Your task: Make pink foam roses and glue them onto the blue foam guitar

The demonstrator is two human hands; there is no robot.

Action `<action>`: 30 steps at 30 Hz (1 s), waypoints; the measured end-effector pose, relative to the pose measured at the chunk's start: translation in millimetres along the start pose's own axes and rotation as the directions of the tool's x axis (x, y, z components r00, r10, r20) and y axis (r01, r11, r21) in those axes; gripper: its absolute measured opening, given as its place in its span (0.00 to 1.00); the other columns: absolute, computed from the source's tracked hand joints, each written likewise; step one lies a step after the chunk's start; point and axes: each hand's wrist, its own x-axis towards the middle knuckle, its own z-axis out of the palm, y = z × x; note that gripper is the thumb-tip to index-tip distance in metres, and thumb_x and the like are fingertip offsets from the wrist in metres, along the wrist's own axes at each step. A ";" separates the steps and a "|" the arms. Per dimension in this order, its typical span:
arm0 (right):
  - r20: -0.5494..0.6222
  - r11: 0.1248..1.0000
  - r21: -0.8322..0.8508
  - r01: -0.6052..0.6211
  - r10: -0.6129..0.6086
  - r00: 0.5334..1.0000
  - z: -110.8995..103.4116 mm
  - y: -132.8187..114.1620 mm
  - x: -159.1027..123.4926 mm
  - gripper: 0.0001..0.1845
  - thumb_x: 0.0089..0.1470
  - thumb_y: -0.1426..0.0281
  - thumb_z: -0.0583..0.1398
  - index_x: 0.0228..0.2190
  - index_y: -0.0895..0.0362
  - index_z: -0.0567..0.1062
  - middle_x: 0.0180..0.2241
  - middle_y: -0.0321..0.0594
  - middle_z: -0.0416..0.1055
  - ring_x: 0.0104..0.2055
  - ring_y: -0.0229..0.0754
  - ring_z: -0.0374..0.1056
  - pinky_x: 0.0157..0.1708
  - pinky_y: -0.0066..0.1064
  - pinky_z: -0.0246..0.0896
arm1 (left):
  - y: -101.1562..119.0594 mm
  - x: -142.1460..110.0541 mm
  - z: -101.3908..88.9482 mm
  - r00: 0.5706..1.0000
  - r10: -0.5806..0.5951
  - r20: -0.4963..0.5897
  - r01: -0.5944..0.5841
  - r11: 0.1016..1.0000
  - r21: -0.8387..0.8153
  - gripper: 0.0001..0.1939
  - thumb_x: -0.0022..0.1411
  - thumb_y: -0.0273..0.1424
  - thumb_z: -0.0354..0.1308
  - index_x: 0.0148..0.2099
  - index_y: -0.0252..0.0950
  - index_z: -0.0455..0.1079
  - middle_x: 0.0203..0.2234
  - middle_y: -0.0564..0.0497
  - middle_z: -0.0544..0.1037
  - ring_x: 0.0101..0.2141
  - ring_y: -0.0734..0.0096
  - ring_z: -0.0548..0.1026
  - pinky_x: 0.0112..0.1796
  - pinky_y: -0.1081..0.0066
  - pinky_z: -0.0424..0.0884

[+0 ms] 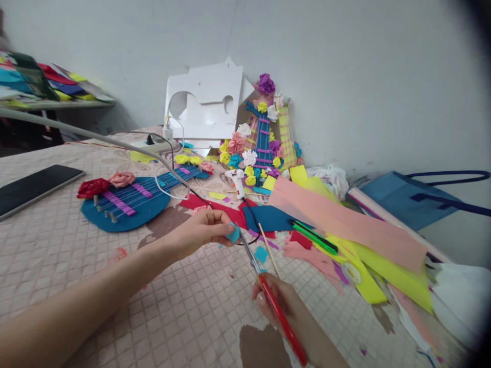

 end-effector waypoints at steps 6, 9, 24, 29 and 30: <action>-0.015 0.999 -0.034 -0.001 0.000 1.000 0.3 7.1 0.6 0.11 0.53 0.60 0.56 0.28 0.56 0.65 0.20 0.29 0.57 0.19 0.31 0.50 0.18 0.23 0.46 | 1.0 -0.4 0.5 1.000 -0.011 -0.013 0.011 1.000 0.007 0.10 0.50 0.32 0.66 0.28 0.33 0.69 0.25 0.50 0.79 0.28 0.71 0.77 0.32 0.72 0.72; -0.015 0.999 -0.031 -0.009 0.008 1.000 0.4 8.1 0.2 0.10 0.54 0.62 0.56 0.28 0.56 0.65 0.21 0.31 0.59 0.20 0.32 0.52 0.19 0.23 0.47 | 1.3 -0.4 0.6 1.000 -0.011 -0.013 0.011 1.000 0.007 0.10 0.50 0.32 0.66 0.28 0.32 0.69 0.25 0.50 0.79 0.28 0.72 0.77 0.32 0.72 0.72; -0.027 0.999 -0.021 -0.029 0.029 0.999 -0.4 10.1 0.8 0.13 0.51 0.60 0.58 0.27 0.56 0.66 0.24 0.33 0.63 0.24 0.34 0.59 0.25 0.25 0.56 | 7.1 -1.4 -3.7 0.999 -0.032 0.029 0.031 0.999 0.020 0.10 0.50 0.31 0.66 0.28 0.33 0.68 0.25 0.50 0.79 0.28 0.71 0.77 0.32 0.72 0.73; -0.064 0.995 0.089 -0.045 0.050 0.997 2.2 22.0 9.5 0.14 0.49 0.58 0.59 0.24 0.55 0.66 0.21 0.32 0.60 0.21 0.34 0.55 0.21 0.26 0.54 | 6.4 -2.4 -0.3 0.999 -0.032 0.013 0.032 0.999 0.015 0.10 0.50 0.32 0.66 0.28 0.33 0.68 0.25 0.50 0.78 0.28 0.71 0.77 0.32 0.71 0.72; -0.070 0.992 0.112 -0.049 0.057 0.996 3.3 23.2 11.4 0.14 0.49 0.58 0.58 0.23 0.55 0.66 0.20 0.31 0.58 0.20 0.33 0.53 0.20 0.25 0.52 | 3.8 -2.8 2.1 0.999 -0.037 0.004 0.037 0.999 0.003 0.10 0.50 0.32 0.66 0.28 0.33 0.68 0.25 0.50 0.78 0.28 0.71 0.76 0.32 0.71 0.72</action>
